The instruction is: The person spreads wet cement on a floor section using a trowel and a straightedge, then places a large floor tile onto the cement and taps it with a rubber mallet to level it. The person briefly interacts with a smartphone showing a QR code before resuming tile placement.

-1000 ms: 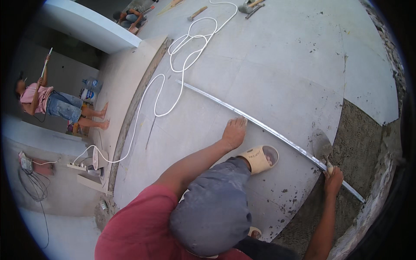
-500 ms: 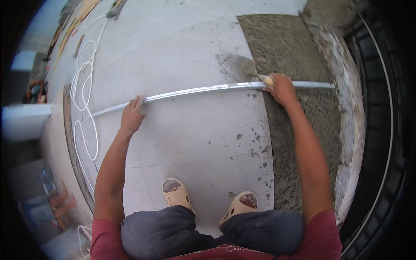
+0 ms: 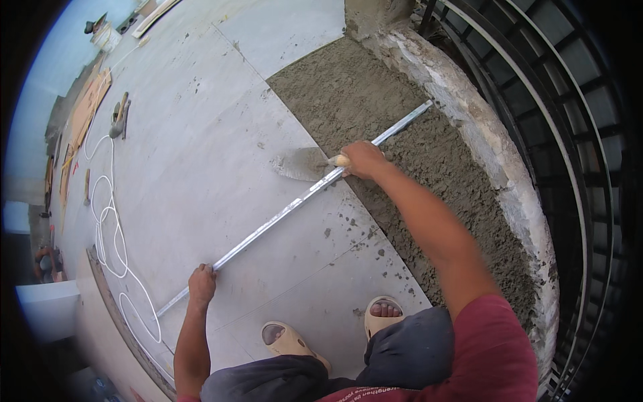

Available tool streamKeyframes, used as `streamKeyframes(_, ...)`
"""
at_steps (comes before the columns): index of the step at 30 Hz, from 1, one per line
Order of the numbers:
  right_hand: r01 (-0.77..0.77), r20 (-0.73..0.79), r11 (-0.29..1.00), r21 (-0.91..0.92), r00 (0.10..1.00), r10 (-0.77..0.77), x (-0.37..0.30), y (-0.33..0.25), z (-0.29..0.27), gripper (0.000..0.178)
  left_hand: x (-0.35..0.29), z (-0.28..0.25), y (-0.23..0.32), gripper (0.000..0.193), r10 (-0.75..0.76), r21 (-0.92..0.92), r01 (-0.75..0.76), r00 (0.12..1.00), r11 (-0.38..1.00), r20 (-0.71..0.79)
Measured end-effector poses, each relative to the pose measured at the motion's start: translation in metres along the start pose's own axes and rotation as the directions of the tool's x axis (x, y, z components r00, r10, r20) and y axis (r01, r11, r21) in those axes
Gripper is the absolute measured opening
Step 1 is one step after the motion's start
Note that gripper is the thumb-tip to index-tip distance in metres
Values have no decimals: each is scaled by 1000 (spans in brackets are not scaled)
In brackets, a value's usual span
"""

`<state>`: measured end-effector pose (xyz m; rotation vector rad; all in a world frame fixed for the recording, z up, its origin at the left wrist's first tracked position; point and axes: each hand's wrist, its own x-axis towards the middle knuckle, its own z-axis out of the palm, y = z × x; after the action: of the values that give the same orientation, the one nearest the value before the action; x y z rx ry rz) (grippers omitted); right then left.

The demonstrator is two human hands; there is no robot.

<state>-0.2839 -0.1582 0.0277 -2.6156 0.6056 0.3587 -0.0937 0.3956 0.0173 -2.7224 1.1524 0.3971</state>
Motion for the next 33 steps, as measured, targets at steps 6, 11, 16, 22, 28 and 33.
streamKeyframes(6, 11, -8, 1000, 11, 1000, -11, -37, 4, 13, 39, -70, 21, 35, 17, 0, -45, -1, 1000, 999, -7)
streamKeyframes(11, 36, -19, 999, -8, 999, -36, -70, 7, 29, 41, -107, 30, 53, 19, -13, -51, 13, 1000, 999, -10)
streamKeyframes(16, -65, 81, 996, 60, 995, 61, -125, 16, 34, 40, -129, 38, 59, 21, 47, -53, -46, 999, 997, 21)
streamKeyframes(22, -48, 73, 997, 52, 996, 44, -219, 24, 71, 33, -172, 42, 71, 23, 146, -45, -144, 988, 989, 45)
streamKeyframes(28, 99, -112, 995, -15, 989, -100, -200, 10, 57, 27, -158, 36, 58, 25, 99, -39, -102, 992, 994, -79)
streamKeyframes(33, 248, -297, 967, -62, 920, -255, -43, -5, 23, 22, -81, 18, 28, 22, -58, 8, 61, 985, 998, -163)
